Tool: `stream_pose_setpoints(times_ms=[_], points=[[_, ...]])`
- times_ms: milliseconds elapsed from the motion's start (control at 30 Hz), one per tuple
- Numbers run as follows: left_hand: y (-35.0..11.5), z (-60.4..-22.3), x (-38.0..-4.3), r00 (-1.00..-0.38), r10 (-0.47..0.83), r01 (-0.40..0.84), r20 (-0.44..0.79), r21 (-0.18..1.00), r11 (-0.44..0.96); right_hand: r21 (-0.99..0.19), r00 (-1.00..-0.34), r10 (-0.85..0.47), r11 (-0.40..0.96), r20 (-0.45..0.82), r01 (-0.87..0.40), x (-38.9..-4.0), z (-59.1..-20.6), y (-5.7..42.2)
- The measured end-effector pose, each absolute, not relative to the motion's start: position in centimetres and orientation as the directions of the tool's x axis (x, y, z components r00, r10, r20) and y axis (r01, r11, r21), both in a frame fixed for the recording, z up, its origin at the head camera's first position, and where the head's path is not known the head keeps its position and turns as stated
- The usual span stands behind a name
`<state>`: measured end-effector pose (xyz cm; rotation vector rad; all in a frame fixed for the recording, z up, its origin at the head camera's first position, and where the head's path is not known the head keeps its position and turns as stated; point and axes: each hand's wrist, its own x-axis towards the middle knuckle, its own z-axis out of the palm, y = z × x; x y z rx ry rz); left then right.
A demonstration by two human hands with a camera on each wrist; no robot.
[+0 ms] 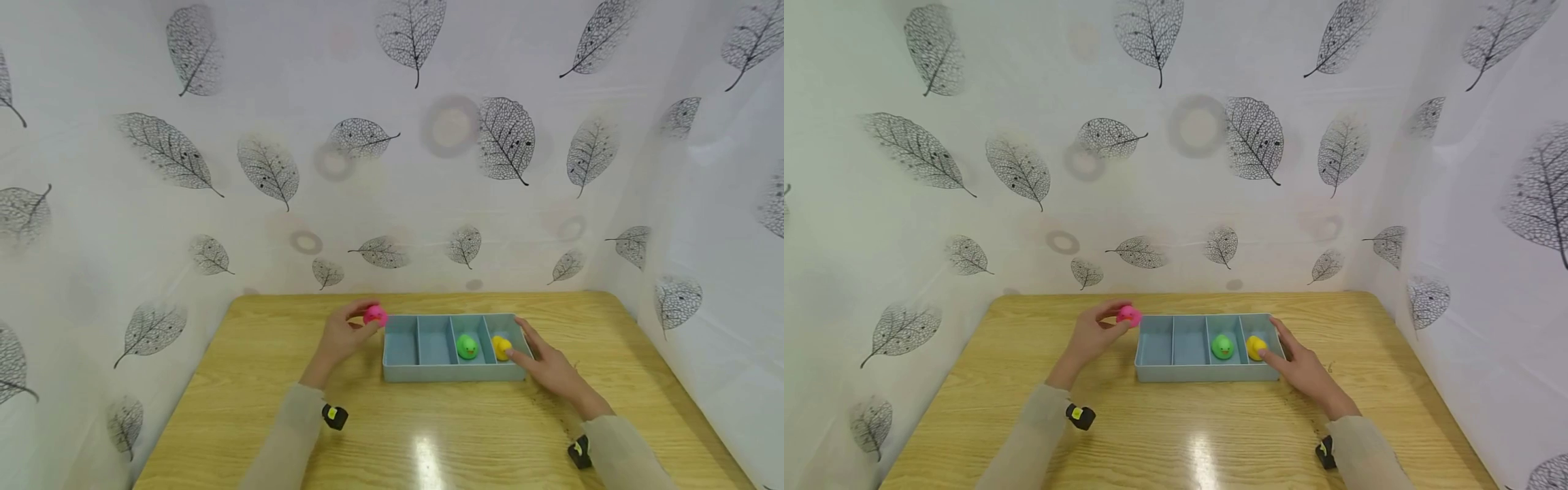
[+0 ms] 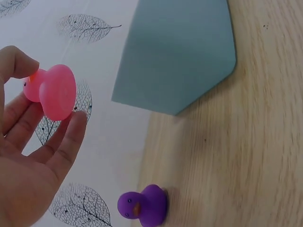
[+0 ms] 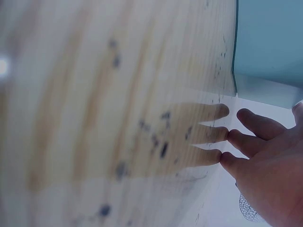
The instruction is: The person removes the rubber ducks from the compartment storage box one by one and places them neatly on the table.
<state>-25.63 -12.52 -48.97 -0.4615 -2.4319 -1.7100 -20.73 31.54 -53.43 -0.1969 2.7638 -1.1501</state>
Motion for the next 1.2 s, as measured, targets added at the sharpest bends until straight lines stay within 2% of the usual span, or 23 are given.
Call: stream_pose_setpoints(times_ms=[267,600,1200], points=[[-14.1,-49.4,-25.3,-0.966,0.165,0.227,0.200,0.959,0.168,-0.708,-0.982,-0.165,0.704,-0.088,-0.055,-20.6,-53.2,31.5],[-15.7,-50.2,-25.2,-0.975,0.111,0.212,0.192,0.953,0.216,-0.706,-0.982,-0.166,0.706,-0.086,-0.057,-20.5,-53.4,31.5],[-20.3,-51.3,-25.8,-0.990,-0.003,0.140,0.144,0.965,0.223,-0.716,-0.981,-0.173,0.695,-0.083,-0.062,-20.5,-53.1,31.3]])
